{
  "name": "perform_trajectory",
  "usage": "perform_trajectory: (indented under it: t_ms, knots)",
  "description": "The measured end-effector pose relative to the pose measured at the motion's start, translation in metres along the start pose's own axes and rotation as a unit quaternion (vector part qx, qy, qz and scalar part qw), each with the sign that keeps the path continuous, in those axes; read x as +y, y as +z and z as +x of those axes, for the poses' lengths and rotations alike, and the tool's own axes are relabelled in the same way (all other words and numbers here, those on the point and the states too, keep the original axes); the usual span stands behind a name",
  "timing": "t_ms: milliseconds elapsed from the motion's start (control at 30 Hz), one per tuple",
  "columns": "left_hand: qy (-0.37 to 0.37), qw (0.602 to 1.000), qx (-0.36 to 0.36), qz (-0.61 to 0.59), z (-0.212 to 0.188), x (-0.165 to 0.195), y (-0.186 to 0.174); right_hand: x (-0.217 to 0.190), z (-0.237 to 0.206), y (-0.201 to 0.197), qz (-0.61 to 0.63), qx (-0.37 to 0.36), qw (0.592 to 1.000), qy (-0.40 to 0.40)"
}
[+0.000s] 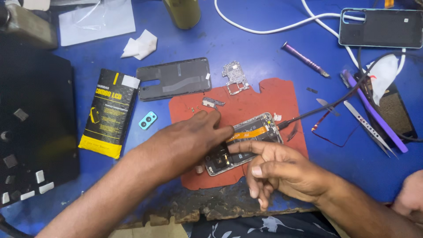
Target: The person reassembles a disassembled smartphone on a workbench. They connect internal ribbon cables, place the back cover, and repeatedly open and close the device to check fit and alignment.
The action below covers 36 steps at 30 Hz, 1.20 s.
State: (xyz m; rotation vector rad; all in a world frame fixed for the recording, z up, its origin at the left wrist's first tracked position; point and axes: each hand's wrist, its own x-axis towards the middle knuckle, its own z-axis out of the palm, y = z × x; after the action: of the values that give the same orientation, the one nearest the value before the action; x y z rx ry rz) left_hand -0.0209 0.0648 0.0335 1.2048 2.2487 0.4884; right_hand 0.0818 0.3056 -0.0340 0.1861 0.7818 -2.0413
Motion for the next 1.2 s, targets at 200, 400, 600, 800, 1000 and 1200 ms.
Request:
perform_trajectory:
  t_ms: [200, 400, 600, 800, 1000, 1200]
  knots:
    - [-0.013, 0.998, -0.066, 0.000, 0.006, 0.004, -0.008, 0.001, -0.001, -0.002, 0.002, -0.012, 1.000, -0.013]
    - [0.022, 0.999, -0.029, 0.017, 0.010, 0.003, -0.006, 0.000, -0.001, -0.001, -0.001, -0.005, 1.000, -0.001]
    - [0.005, 1.000, -0.024, 0.019, 0.010, 0.001, 0.002, 0.003, -0.006, 0.000, 0.006, 0.002, 1.000, -0.025]
    - [0.021, 0.999, -0.017, 0.031, 0.005, -0.002, 0.005, 0.005, -0.008, -0.001, -0.023, -0.007, 1.000, 0.002]
    - [0.046, 0.998, 0.045, 0.003, -0.008, -0.003, 0.005, 0.003, -0.008, 0.002, -0.008, -0.002, 1.000, 0.010]
    - [0.027, 0.993, 0.111, -0.030, -0.042, -0.005, 0.012, 0.005, -0.010, 0.000, -0.003, 0.000, 0.999, -0.036]
